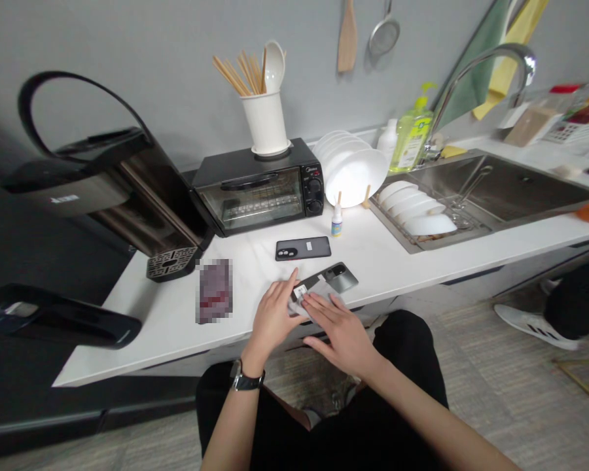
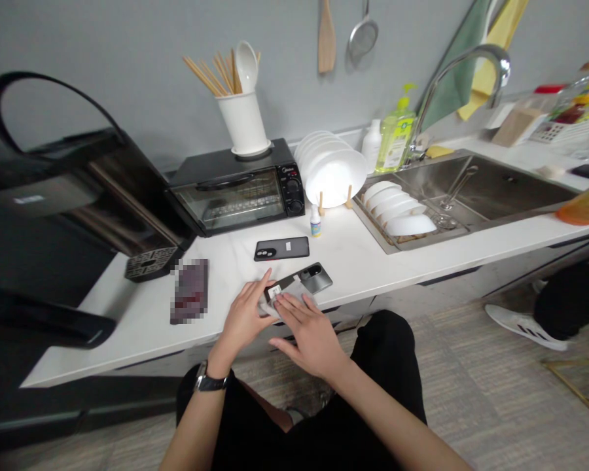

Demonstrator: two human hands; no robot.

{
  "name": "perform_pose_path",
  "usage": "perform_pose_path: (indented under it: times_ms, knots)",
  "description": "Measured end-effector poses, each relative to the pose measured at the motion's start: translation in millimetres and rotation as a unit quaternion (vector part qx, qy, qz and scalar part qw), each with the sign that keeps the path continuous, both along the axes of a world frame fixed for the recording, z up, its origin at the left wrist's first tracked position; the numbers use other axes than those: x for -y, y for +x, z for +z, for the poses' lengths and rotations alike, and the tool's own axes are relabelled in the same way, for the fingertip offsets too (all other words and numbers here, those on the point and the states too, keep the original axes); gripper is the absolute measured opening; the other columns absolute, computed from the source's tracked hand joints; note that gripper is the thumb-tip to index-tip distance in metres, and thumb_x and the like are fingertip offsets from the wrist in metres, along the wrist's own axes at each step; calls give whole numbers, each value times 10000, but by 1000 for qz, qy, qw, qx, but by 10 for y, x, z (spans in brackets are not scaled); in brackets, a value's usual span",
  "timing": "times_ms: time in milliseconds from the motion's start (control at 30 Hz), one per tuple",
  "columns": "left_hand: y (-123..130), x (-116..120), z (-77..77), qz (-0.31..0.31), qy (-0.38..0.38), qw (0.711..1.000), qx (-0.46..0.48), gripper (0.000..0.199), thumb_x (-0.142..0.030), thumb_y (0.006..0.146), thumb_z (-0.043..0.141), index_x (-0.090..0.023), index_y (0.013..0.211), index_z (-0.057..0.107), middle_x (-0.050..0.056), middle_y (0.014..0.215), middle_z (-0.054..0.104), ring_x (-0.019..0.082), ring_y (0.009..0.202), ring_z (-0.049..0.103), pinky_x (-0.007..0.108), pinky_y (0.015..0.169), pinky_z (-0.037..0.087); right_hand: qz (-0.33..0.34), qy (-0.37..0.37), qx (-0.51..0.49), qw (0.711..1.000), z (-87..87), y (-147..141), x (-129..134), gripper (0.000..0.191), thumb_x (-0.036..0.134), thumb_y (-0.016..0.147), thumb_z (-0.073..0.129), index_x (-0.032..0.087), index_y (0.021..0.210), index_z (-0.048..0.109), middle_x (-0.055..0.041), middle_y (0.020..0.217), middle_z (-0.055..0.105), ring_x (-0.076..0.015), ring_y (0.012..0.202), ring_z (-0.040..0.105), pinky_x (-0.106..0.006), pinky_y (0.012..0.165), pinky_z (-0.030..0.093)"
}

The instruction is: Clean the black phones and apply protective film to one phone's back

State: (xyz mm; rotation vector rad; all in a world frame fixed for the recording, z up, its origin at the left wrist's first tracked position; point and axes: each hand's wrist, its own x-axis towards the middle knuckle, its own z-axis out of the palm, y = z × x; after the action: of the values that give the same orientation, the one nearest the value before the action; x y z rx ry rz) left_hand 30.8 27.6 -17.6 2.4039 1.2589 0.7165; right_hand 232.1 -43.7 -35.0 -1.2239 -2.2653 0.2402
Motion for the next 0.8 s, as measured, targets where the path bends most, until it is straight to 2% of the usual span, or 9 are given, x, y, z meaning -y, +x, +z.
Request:
perform_pose_path:
  times_ms: [133, 233, 300, 367, 467, 533, 600, 667, 800]
  knots:
    - [15, 2, 17, 11, -4, 1000, 8, 1128, -358, 804, 886, -331, 1683, 179, 81, 1377, 671, 304, 1223, 591, 473, 1076, 488, -111, 23, 16, 993, -75, 533, -117, 615, 453, 1084, 481, 197, 1635, 388, -126, 1634, 470, -300, 1525, 441, -583, 1256, 350]
    - [26, -6, 10, 14, -4, 1000, 10, 1137, -395, 792, 898, -342, 1680, 190, 79, 1372, 675, 304, 1212, 600, 470, 1073, 486, -193, 37, 3, 981, -72, 625, -346, 590, 479, 1084, 470, 165, 1583, 478, -139, 1602, 511, -333, 1506, 465, -596, 1246, 353]
    - [28, -14, -1, 16, -2, 1000, 11, 1130, -373, 797, 893, -349, 1680, 187, 73, 1366, 677, 301, 1213, 602, 466, 1073, 487, -199, 38, -9, 979, -42, 446, -470, 579, 503, 1075, 483, 155, 1534, 544, -141, 1567, 554, -356, 1504, 463, -613, 1249, 338]
    - [20, -21, -14, 12, 1, 1000, 12, 1094, -328, 830, 859, -340, 1684, 176, 80, 1365, 672, 298, 1221, 598, 461, 1070, 491, -155, 30, -16, 987, -6, 129, -507, 590, 525, 1062, 507, 135, 1499, 579, -153, 1542, 578, -357, 1499, 470, -603, 1256, 332]
    - [0, -24, -24, 12, 5, 1000, -1, 1013, -260, 877, 783, -315, 1689, 181, 98, 1329, 669, 301, 1197, 597, 458, 1042, 509, -82, 21, -28, 996, 31, -322, -372, 711, 584, 1023, 560, 61, 1505, 552, -218, 1545, 555, -348, 1495, 477, -564, 1267, 338]
    - [-10, -17, -21, 17, 4, 1000, -8, 1007, -239, 874, 771, -315, 1689, 184, 93, 1307, 674, 302, 1183, 596, 458, 1035, 513, -52, 16, -30, 998, 34, -429, -213, 739, 603, 1015, 567, 72, 1526, 528, -212, 1569, 529, -335, 1505, 466, -558, 1273, 334]
    - [-12, -4, -10, 17, 4, 1000, -3, 1044, -241, 853, 802, -326, 1687, 179, 80, 1319, 676, 299, 1200, 590, 459, 1053, 503, -25, 10, -20, 999, 21, -331, -78, 679, 575, 1041, 537, 132, 1553, 504, -158, 1595, 515, -303, 1513, 459, -552, 1275, 334]
    - [-6, 10, 5, 14, 5, 1000, 7, 1089, -285, 827, 851, -335, 1683, 180, 73, 1342, 673, 296, 1219, 586, 458, 1070, 492, -24, 9, -1, 1000, -4, -82, -28, 637, 539, 1063, 509, 173, 1583, 469, -124, 1608, 507, -286, 1521, 449, -551, 1270, 338]
    - [20, 22, 28, 20, 4, 1000, 19, 1141, -373, 779, 910, -339, 1675, 204, 67, 1337, 682, 294, 1203, 592, 456, 1075, 484, -137, 31, 27, 990, -59, 453, -236, 610, 487, 1084, 475, 165, 1601, 445, -138, 1614, 496, -305, 1513, 458, -550, 1248, 352]
